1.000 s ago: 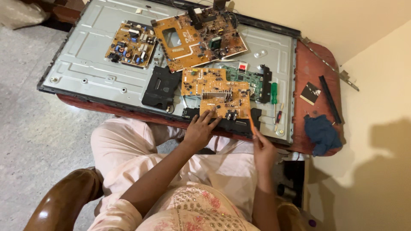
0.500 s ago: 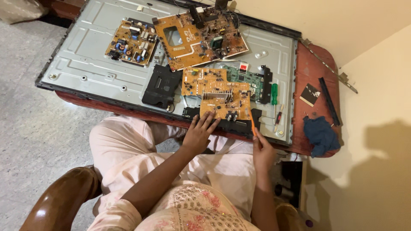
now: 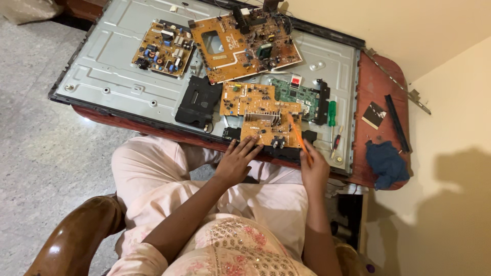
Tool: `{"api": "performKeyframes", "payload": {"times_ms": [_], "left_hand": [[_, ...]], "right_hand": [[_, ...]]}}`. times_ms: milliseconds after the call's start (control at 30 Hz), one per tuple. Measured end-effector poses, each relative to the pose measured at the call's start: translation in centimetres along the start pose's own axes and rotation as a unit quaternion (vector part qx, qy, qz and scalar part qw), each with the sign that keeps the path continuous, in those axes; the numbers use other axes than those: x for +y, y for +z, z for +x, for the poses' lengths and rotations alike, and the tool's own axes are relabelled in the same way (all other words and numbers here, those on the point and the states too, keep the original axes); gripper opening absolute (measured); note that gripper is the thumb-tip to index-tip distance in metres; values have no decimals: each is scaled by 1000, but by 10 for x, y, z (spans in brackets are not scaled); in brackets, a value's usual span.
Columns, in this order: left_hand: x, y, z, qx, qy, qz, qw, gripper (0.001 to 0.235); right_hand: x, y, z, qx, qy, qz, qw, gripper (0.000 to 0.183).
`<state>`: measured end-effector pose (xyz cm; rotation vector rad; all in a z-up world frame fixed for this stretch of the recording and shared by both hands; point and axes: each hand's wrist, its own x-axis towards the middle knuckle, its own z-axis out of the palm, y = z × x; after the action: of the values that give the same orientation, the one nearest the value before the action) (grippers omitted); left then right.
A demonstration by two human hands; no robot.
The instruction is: The person uses an orange brush to clean dust from several circuit boards laid out on a disassembled appliance casing. They handle multiple boards, flipping them over and brushing different areas.
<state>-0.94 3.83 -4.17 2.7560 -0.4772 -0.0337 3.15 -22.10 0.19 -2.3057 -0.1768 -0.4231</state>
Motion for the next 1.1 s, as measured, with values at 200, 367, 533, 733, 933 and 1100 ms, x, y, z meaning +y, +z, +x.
{"api": "performKeyframes", "payload": {"times_ms": [200, 367, 533, 733, 933, 1100], "left_hand": [[-2, -1, 0, 4, 6, -4, 1000, 87], [0, -14, 6, 76, 1, -115, 990, 69], [31, -41, 10, 108, -27, -227, 968, 39], [64, -40, 14, 17, -128, -450, 884, 35], [4, -4, -4, 133, -174, -574, 789, 31], [-45, 17, -40, 100, -208, -496, 837, 28]], "right_hand": [[-14, 32, 30, -86, 79, -68, 991, 41], [-5, 31, -8, -28, -7, -12, 1000, 46], [-10, 15, -44, -32, 143, 137, 980, 51], [-74, 37, -41, -82, 42, 202, 975, 82], [-55, 44, -13, -139, -180, 133, 965, 52], [11, 49, 33, 78, -20, -10, 997, 23]]}}
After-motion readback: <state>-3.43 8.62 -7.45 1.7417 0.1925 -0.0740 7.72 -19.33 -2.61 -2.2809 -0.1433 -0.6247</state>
